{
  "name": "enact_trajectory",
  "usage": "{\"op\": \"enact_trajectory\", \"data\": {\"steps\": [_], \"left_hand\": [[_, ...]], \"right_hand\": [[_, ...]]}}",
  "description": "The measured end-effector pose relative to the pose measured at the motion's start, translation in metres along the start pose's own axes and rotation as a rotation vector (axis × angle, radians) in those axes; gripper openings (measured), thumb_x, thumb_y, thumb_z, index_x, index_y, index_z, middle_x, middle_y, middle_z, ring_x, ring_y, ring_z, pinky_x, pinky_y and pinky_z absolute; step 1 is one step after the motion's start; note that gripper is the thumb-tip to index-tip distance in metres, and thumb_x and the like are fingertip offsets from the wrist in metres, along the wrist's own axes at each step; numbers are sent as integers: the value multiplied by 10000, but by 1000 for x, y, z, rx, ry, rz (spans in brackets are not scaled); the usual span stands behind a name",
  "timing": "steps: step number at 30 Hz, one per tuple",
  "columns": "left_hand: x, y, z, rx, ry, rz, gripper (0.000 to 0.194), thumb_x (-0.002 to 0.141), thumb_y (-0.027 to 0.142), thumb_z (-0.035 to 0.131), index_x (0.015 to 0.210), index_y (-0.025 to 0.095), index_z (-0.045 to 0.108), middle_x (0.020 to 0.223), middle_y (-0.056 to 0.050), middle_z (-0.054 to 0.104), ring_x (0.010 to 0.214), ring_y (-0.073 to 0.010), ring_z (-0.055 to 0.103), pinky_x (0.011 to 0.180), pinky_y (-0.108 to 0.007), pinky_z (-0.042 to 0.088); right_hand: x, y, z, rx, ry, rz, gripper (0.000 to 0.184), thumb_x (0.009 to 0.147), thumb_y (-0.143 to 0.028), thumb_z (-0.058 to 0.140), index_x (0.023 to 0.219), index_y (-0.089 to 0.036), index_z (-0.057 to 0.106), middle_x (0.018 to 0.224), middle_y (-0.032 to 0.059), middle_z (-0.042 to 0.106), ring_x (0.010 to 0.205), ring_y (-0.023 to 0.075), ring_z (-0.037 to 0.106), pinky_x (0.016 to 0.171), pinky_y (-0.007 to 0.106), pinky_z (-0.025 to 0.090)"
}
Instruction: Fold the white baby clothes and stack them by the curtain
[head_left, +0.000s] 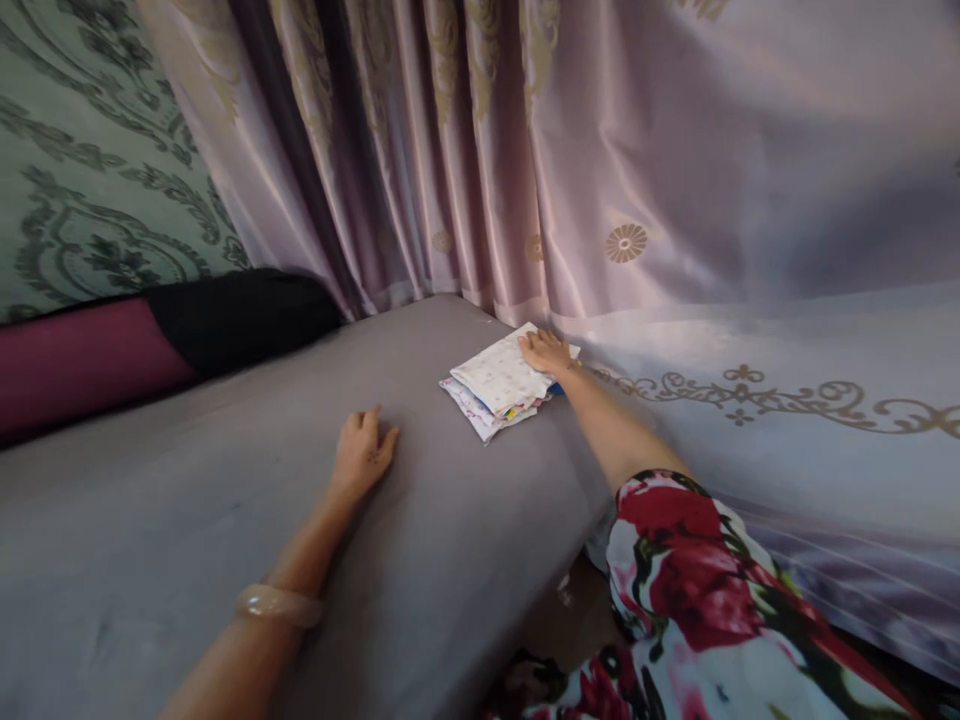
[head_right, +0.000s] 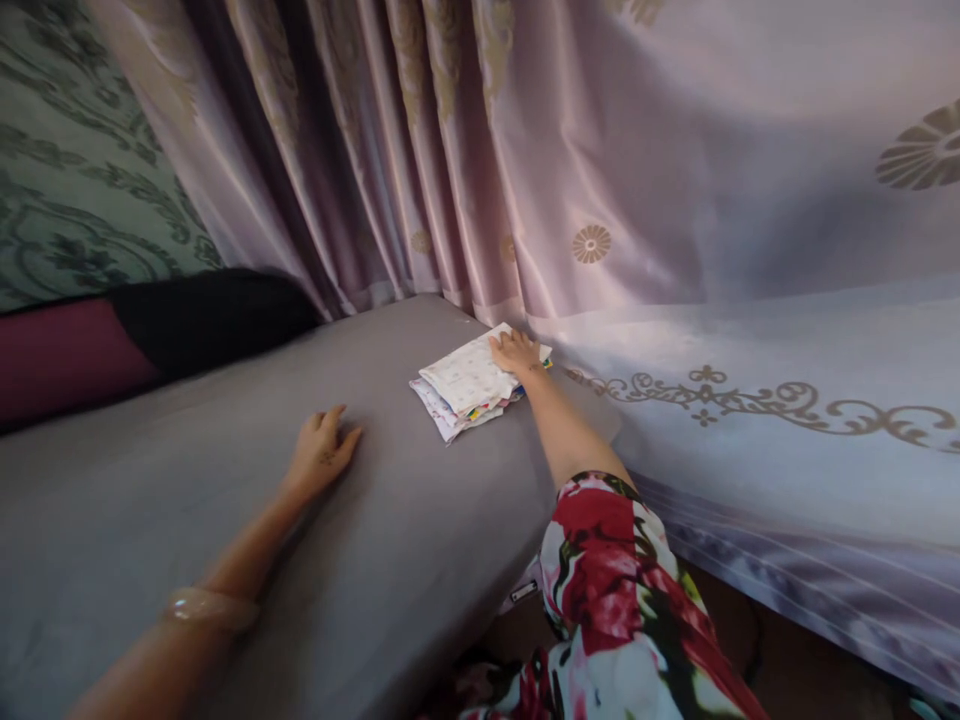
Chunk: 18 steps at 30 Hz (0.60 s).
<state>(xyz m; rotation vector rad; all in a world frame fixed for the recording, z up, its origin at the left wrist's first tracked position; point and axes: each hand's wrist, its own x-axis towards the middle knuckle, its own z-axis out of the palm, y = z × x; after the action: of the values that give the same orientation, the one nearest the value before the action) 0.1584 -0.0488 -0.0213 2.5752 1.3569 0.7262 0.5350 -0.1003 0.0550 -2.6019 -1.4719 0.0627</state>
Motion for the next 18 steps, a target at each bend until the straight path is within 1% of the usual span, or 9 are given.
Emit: {"op": "enact_trajectory", "data": {"steps": [2, 5, 8, 10, 13, 15, 18], "left_hand": [[-12, -32, -18, 91, -7, -40, 546, 879, 440, 410, 1298, 105, 513, 1152, -198, 577, 1094, -300, 552, 965, -430, 434], [-34, -74, -47, 229, -53, -128, 586, 881, 482, 351, 1269, 82, 533, 1152, -213, 592, 1130, -320, 539, 977, -444, 418], [-56, -110, -72, 365, -109, -252, 601, 896, 492, 299, 1261, 80, 541, 1185, -217, 587, 1171, -323, 521, 993, -439, 402], [-69, -129, -83, 454, -130, -349, 561, 909, 490, 282, 1243, 132, 555, 1218, -183, 588, 1175, -312, 524, 981, -432, 413], [-82, -147, -90, 540, -99, -459, 479, 909, 462, 320, 1210, 195, 580, 1243, -130, 604, 1126, -306, 562, 920, -420, 452], [-87, -149, -91, 561, -75, -461, 458, 912, 444, 339, 1211, 198, 584, 1249, -120, 608, 1110, -307, 570, 899, -418, 462], [-90, -144, -92, 575, -62, -435, 467, 927, 422, 325, 1229, 179, 585, 1250, -127, 596, 1132, -302, 548, 924, -420, 449]], "right_hand": [[-1, 4, 3, 21, -1, 13, 536, 999, -455, 156, 1386, -218, 442, 1478, 120, 412, 1348, 299, 361, 1086, 525, 273], [1, 9, 7, 22, 23, 6, 528, 996, -447, 160, 1383, -223, 441, 1461, 119, 430, 1328, 308, 387, 1079, 531, 281], [5, 12, 9, 14, 16, 10, 533, 992, -457, 174, 1402, -223, 423, 1463, 123, 425, 1335, 308, 382, 1086, 531, 275], [7, 11, 9, 15, -2, 19, 544, 990, -461, 182, 1424, -215, 399, 1481, 132, 402, 1359, 306, 355, 1097, 536, 261], [1, -1, 7, 20, -10, 6, 572, 988, -471, 188, 1453, -182, 355, 1534, 155, 317, 1416, 309, 263, 1125, 563, 194], [-8, -17, 7, 22, -9, -50, 588, 989, -479, 188, 1467, -170, 334, 1563, 158, 260, 1444, 304, 200, 1140, 579, 137], [-28, -47, 7, 31, -41, -193, 600, 989, -497, 181, 1482, -182, 319, 1577, 145, 234, 1461, 285, 155, 1148, 589, 96]]}}
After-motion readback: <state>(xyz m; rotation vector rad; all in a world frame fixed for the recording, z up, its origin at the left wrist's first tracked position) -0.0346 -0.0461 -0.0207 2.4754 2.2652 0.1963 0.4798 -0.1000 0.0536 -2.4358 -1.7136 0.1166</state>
